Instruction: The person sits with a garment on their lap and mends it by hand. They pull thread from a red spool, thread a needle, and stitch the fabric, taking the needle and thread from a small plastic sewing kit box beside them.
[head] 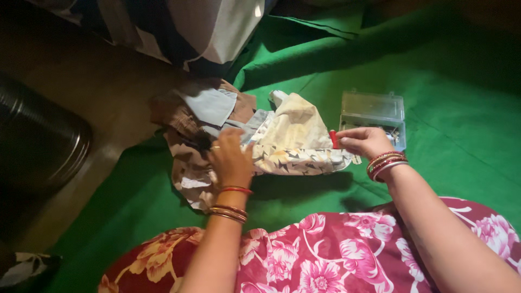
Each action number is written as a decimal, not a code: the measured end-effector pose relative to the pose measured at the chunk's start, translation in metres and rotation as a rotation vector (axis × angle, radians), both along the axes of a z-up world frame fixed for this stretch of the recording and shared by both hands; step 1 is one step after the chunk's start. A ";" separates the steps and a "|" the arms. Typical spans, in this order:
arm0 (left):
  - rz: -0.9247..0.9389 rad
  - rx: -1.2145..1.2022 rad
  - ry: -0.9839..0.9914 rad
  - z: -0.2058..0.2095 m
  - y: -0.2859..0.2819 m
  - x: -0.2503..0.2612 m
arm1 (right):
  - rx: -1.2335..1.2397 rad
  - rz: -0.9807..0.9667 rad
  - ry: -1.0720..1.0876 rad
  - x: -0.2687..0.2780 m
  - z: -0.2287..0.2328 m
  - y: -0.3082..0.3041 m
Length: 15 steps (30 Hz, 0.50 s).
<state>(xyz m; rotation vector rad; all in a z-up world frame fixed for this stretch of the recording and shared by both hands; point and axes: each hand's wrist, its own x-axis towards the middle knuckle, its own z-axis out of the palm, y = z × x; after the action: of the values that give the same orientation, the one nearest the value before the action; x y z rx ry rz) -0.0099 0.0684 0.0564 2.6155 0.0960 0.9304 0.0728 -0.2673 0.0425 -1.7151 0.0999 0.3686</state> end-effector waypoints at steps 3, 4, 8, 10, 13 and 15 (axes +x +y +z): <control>-0.233 -0.148 0.083 0.004 -0.039 -0.009 | -0.012 0.033 0.050 -0.012 0.003 0.009; -0.299 -0.197 0.084 0.005 -0.053 -0.013 | 0.003 0.058 0.045 -0.016 0.001 0.014; -0.465 -0.348 0.214 0.008 -0.075 -0.019 | 0.105 0.155 0.037 -0.028 -0.011 0.036; -0.472 -0.466 0.315 0.008 -0.077 -0.019 | 0.132 0.192 0.024 -0.033 -0.016 0.046; -0.431 -0.520 0.404 0.003 -0.077 -0.015 | 0.123 0.226 -0.010 -0.037 -0.019 0.057; -0.413 -0.513 0.436 -0.001 -0.077 -0.010 | 0.150 0.243 -0.029 -0.036 -0.018 0.063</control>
<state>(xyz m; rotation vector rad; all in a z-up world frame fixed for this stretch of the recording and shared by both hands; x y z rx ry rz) -0.0200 -0.0082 0.0556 2.1846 -0.0839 0.1540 0.0364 -0.2046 0.0246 -1.5866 -0.1559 0.5175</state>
